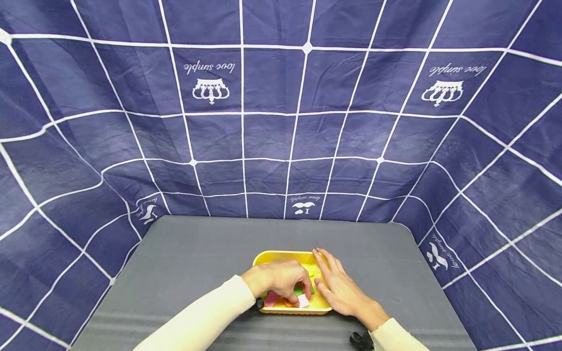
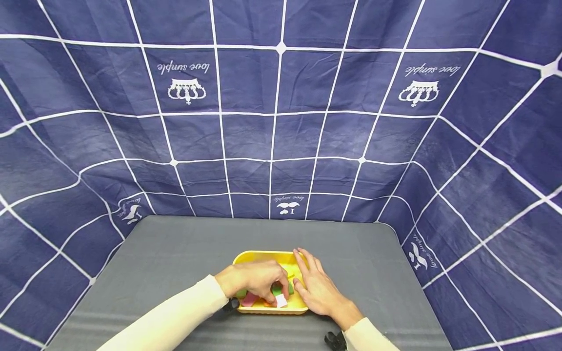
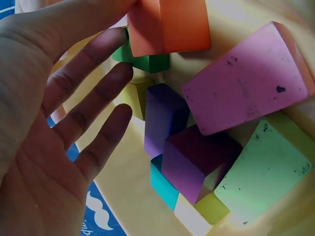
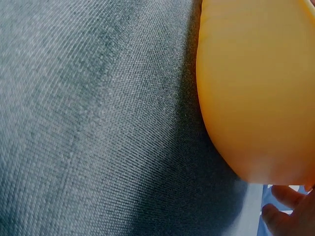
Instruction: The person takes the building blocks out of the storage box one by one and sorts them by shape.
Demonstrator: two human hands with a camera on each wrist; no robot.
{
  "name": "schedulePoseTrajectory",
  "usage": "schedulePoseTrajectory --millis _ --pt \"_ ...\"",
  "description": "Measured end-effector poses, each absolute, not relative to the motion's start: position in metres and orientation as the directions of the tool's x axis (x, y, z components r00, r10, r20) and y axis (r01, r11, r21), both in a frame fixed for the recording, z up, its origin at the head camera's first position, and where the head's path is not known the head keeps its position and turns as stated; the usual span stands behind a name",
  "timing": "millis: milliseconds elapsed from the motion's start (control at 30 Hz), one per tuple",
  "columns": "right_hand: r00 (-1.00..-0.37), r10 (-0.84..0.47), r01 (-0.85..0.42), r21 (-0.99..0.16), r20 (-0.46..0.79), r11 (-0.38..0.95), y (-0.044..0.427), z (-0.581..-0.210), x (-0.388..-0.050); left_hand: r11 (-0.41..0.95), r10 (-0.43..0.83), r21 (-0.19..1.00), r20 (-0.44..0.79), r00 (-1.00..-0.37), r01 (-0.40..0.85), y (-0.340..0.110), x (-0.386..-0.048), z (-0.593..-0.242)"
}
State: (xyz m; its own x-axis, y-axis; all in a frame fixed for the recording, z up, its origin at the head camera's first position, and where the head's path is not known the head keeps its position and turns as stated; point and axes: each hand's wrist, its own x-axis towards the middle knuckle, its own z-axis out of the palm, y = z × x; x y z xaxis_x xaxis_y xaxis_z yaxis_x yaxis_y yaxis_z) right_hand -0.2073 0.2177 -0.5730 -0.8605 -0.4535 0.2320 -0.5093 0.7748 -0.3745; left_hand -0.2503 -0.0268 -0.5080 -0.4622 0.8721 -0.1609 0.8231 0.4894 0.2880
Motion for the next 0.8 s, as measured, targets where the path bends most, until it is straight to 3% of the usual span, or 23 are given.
schedulePoseTrajectory --millis 400,800 --pt "-0.85 -0.446 -0.525 -0.369 0.282 0.767 0.217 -0.576 -0.207 0.499 0.866 0.19 -0.128 -0.483 0.845 -0.031 -0.245 -0.51" --pt "-0.852 -0.433 -0.52 -0.385 0.293 0.763 0.217 -0.577 -0.205 0.485 0.866 0.282 -0.022 -0.499 0.828 -0.048 -0.239 -0.506"
